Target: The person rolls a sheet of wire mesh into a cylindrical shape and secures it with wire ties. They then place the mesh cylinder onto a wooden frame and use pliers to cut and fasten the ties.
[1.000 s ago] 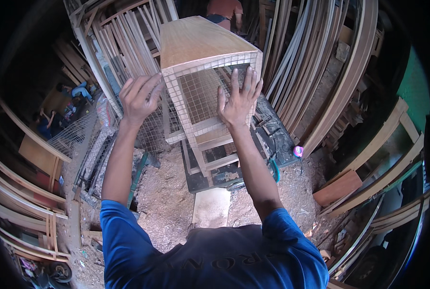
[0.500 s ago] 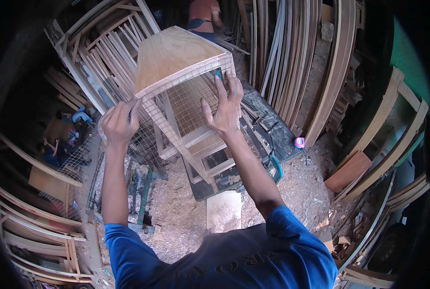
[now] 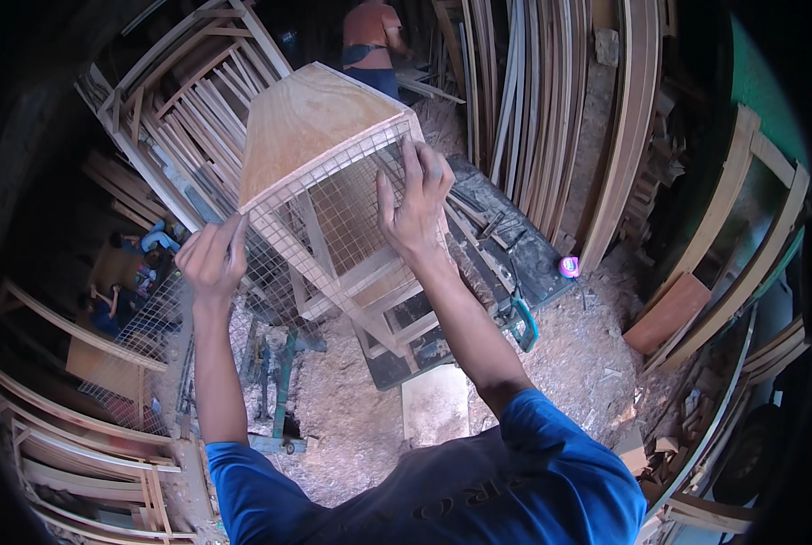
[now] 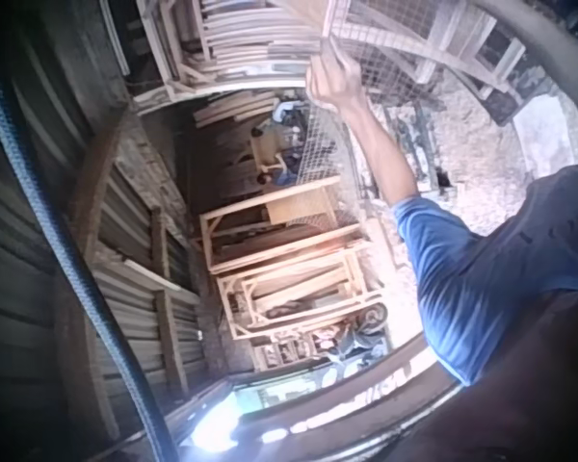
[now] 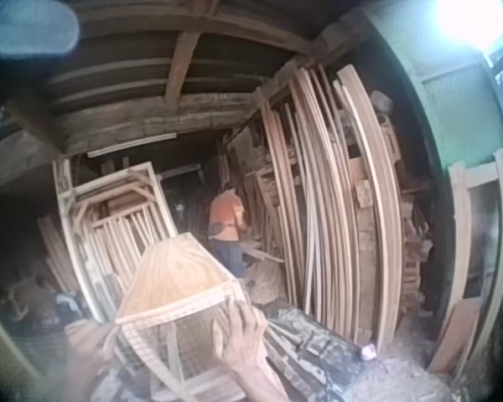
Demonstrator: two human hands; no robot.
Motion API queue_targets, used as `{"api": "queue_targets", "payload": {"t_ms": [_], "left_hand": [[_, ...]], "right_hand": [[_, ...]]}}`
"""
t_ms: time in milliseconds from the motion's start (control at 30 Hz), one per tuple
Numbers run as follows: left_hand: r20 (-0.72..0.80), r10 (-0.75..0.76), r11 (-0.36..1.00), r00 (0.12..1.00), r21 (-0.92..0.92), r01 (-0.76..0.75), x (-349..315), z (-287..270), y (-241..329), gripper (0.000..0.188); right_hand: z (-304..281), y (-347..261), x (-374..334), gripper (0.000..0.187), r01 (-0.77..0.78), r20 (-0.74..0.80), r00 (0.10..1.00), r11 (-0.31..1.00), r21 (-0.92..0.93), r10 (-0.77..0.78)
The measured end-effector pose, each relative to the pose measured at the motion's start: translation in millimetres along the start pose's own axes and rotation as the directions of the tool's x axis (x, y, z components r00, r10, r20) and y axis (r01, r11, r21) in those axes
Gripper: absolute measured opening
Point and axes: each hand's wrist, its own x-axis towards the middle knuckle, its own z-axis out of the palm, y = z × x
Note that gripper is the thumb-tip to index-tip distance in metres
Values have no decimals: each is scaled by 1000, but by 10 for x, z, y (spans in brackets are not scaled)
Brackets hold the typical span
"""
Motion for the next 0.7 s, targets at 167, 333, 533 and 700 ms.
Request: {"api": "queue_targets", "payload": {"t_ms": [167,333,533,700], "left_hand": [[-18,25,1000,1000,6,-25,-8,36,8,10],[-14,2,1000,1000,-11,-2,-20,29,15,11],[-5,-34,998,999,-48,33,-20,34,12,10],[48,-121,987,992,-97,125,-23,8,-8,9]], "right_hand": [[41,28,12,65,-22,-23,999,1000,-5,22],[51,37,3,68,-40,-8,999,999,8,40],[20,29,19,61,-82,6,997,997,3,82],[41,50,61,57,-63,13,998,998,32,63]]}}
